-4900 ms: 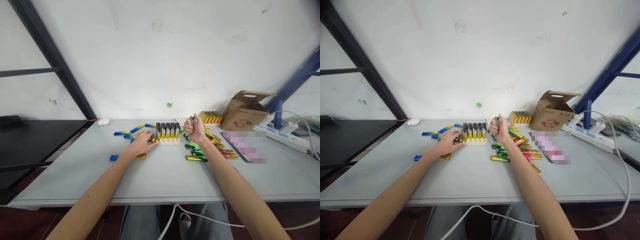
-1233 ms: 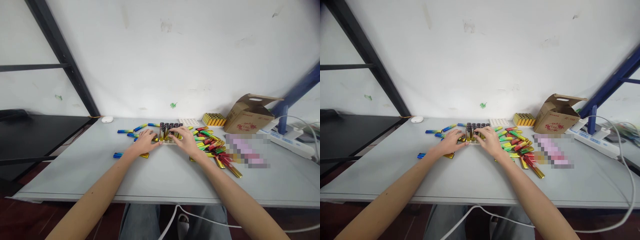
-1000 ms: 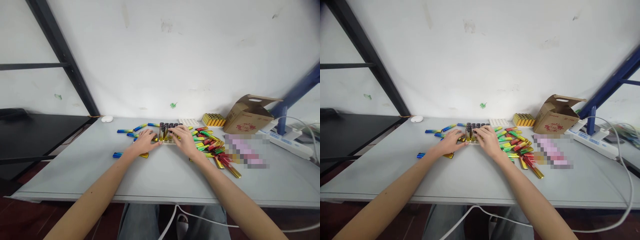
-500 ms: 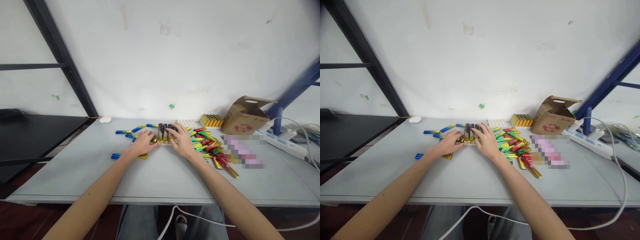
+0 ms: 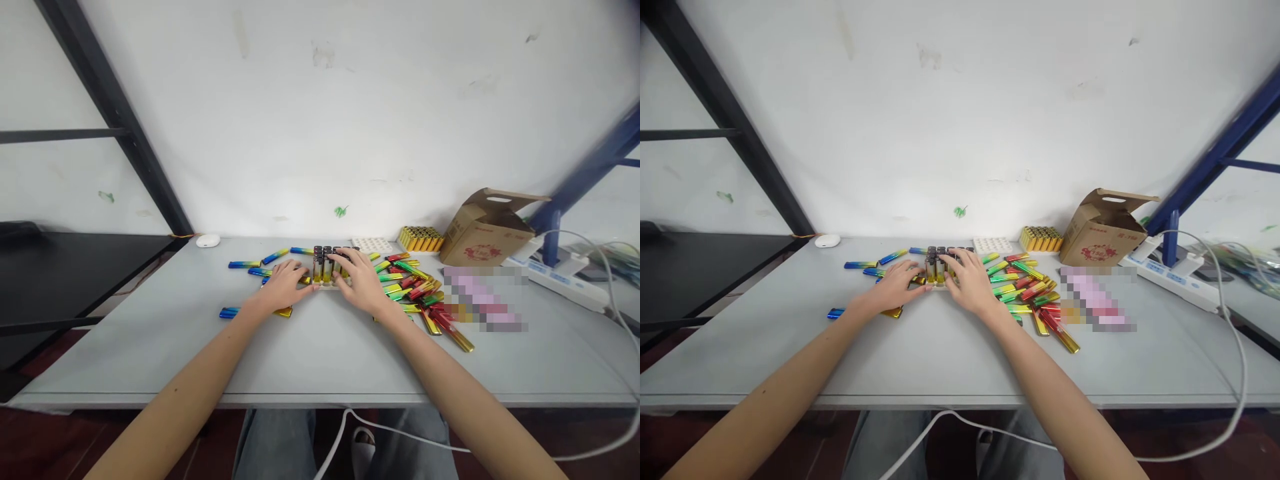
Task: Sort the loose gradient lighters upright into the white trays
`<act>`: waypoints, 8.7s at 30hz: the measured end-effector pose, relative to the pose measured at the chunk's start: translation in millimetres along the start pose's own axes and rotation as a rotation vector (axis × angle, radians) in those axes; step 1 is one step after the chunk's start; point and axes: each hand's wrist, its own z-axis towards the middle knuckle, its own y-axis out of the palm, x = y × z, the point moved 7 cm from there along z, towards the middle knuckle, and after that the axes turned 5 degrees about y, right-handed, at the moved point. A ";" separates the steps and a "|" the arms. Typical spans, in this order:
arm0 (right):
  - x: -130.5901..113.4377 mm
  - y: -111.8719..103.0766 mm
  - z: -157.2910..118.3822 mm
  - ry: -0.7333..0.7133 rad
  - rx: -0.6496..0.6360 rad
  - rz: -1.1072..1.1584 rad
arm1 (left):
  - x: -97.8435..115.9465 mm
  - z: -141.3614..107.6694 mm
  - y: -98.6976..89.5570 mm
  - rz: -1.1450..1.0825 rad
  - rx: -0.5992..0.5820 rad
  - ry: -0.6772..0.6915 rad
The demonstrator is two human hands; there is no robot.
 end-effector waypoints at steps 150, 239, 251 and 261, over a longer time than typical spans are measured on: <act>21.8 19.9 -2.9 0.853 -0.374 1.933 | 7.5 3.6 -2.1 -0.017 0.118 0.136; 29.6 -1.9 -2.7 0.039 -0.154 -0.204 | 5.8 4.5 -9.7 -0.028 0.134 0.112; 38.9 6.1 -5.9 0.079 -0.165 -0.258 | -43.2 -2.0 -51.1 -0.074 0.351 -0.104; -35.1 -7.4 -7.4 -0.204 -0.135 0.084 | -50.7 1.0 -36.8 -0.031 0.362 -0.124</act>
